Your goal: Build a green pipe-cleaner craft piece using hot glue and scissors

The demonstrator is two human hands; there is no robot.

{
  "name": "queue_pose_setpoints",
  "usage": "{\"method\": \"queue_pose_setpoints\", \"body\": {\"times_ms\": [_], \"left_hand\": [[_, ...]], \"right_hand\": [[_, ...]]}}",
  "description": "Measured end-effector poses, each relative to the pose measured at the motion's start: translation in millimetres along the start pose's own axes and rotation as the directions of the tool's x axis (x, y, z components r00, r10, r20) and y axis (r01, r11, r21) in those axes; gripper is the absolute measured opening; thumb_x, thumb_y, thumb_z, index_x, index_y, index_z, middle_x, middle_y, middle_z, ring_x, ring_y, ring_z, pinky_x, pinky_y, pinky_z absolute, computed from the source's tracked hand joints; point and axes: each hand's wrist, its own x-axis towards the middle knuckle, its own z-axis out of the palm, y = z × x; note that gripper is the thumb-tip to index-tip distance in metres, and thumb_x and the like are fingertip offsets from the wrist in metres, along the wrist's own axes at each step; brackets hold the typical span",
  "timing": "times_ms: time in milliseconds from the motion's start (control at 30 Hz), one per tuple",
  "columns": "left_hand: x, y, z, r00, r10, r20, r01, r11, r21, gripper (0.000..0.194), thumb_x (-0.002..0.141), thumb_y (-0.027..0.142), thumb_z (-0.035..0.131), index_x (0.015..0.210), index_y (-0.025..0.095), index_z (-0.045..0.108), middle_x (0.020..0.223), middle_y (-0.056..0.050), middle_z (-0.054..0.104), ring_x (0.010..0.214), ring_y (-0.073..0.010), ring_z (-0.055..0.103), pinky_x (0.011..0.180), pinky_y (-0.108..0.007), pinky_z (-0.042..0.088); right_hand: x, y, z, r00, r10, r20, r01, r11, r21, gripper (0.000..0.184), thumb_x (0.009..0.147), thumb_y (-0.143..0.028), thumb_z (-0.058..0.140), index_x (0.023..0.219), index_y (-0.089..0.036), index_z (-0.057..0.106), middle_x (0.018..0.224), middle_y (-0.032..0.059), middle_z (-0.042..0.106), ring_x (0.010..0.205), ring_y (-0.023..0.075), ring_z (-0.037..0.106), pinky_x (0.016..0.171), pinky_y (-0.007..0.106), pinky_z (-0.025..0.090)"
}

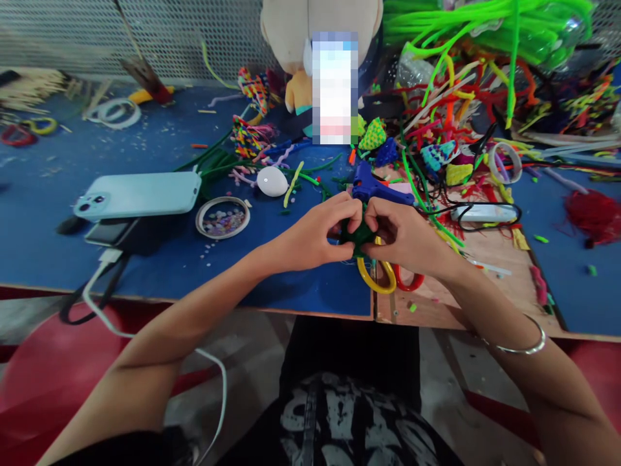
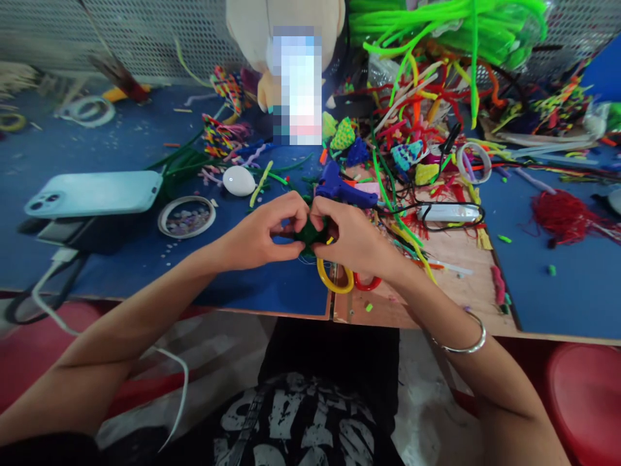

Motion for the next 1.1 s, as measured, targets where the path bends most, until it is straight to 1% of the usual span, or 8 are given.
{"method": "queue_pose_setpoints", "body": {"times_ms": [133, 233, 300, 400, 500, 733, 900, 1100], "left_hand": [[-4, 10, -1.6, 1.000, 0.018, -0.008, -0.018, 0.999, 0.036, 0.022, 0.069, 0.005, 0.055, 0.073, 0.020, 0.038, 0.087, 0.000, 0.043, 0.077, -0.0112, 0.045, 0.062, -0.022, 0.039], [-13, 15, 2.9, 0.999, 0.033, -0.016, -0.033, 0.999, 0.034, 0.021, 0.070, 0.006, 0.055, 0.073, 0.019, 0.039, 0.088, 0.000, 0.044, 0.079, -0.0112, 0.046, 0.062, -0.021, 0.039], [-21, 16, 7.4, 0.999, 0.048, -0.011, -0.048, 0.998, 0.035, 0.021, 0.072, 0.006, 0.056, 0.073, 0.019, 0.040, 0.088, 0.000, 0.045, 0.078, -0.0105, 0.045, 0.064, -0.021, 0.039], [-33, 15, 13.5, 0.996, 0.088, -0.031, -0.085, 0.993, 0.081, 0.020, 0.074, 0.004, 0.056, 0.073, 0.019, 0.041, 0.086, 0.001, 0.047, 0.078, -0.0101, 0.044, 0.069, -0.022, 0.039], [-43, 13, 18.2, 0.994, 0.104, -0.034, -0.100, 0.988, 0.115, 0.021, 0.074, 0.004, 0.058, 0.074, 0.019, 0.043, 0.083, 0.002, 0.049, 0.079, -0.0106, 0.043, 0.072, -0.023, 0.038], [-62, 3, 29.1, 0.987, 0.137, -0.086, -0.122, 0.981, 0.153, 0.021, 0.073, 0.003, 0.060, 0.075, 0.019, 0.046, 0.084, 0.002, 0.053, 0.082, -0.0113, 0.046, 0.075, -0.023, 0.040], [-69, -3, 34.7, 0.977, 0.177, -0.120, -0.152, 0.969, 0.196, 0.018, 0.076, 0.004, 0.059, 0.073, 0.018, 0.048, 0.084, 0.001, 0.055, 0.084, -0.0121, 0.049, 0.077, -0.024, 0.042], [-71, -1, 36.7, 0.960, 0.242, -0.142, -0.203, 0.949, 0.243, 0.020, 0.076, 0.003, 0.059, 0.071, 0.018, 0.048, 0.082, 0.000, 0.057, 0.081, -0.0116, 0.049, 0.074, -0.022, 0.044]], "right_hand": [[-5, -6, 1, 0.999, -0.039, -0.018, 0.039, 0.999, -0.013, 0.029, 0.064, -0.009, 0.062, 0.072, -0.022, 0.038, 0.065, -0.0084, 0.037, 0.058, 0.0064, 0.032, 0.054, 0.024, 0.023], [-14, -10, 5, 0.998, -0.060, -0.013, 0.059, 0.996, -0.073, 0.027, 0.065, -0.008, 0.060, 0.071, -0.022, 0.038, 0.062, -0.0090, 0.036, 0.056, 0.0063, 0.032, 0.053, 0.023, 0.022], [-21, -12, 10, 0.995, -0.097, -0.020, 0.095, 0.990, -0.105, 0.025, 0.064, -0.007, 0.058, 0.070, -0.022, 0.038, 0.062, -0.0090, 0.036, 0.055, 0.0064, 0.032, 0.053, 0.023, 0.023], [-30, -13, 19, 0.988, -0.152, -0.029, 0.147, 0.980, -0.134, 0.023, 0.064, -0.006, 0.055, 0.070, -0.021, 0.039, 0.063, -0.0084, 0.038, 0.057, 0.0065, 0.033, 0.054, 0.022, 0.024], [-37, -13, 28, 0.984, -0.177, -0.023, 0.172, 0.974, -0.147, 0.023, 0.064, -0.004, 0.054, 0.070, -0.021, 0.039, 0.064, -0.0080, 0.039, 0.058, 0.0066, 0.033, 0.056, 0.022, 0.026], [-44, -9, 44, 0.962, -0.273, -0.004, 0.269, 0.949, -0.163, 0.026, 0.067, 0.000, 0.050, 0.072, -0.021, 0.036, 0.067, -0.0070, 0.037, 0.058, 0.0071, 0.031, 0.055, 0.021, 0.025], [-46, -5, 50, 0.944, -0.331, 0.008, 0.325, 0.923, -0.204, 0.028, 0.068, 0.002, 0.049, 0.072, -0.022, 0.034, 0.069, -0.0061, 0.037, 0.059, 0.0070, 0.031, 0.055, 0.021, 0.025], [-49, -1, 55, 0.932, -0.362, 0.023, 0.355, 0.898, -0.261, 0.028, 0.071, 0.003, 0.048, 0.073, -0.022, 0.034, 0.073, -0.0041, 0.038, 0.063, 0.0077, 0.035, 0.056, 0.020, 0.028]]}}
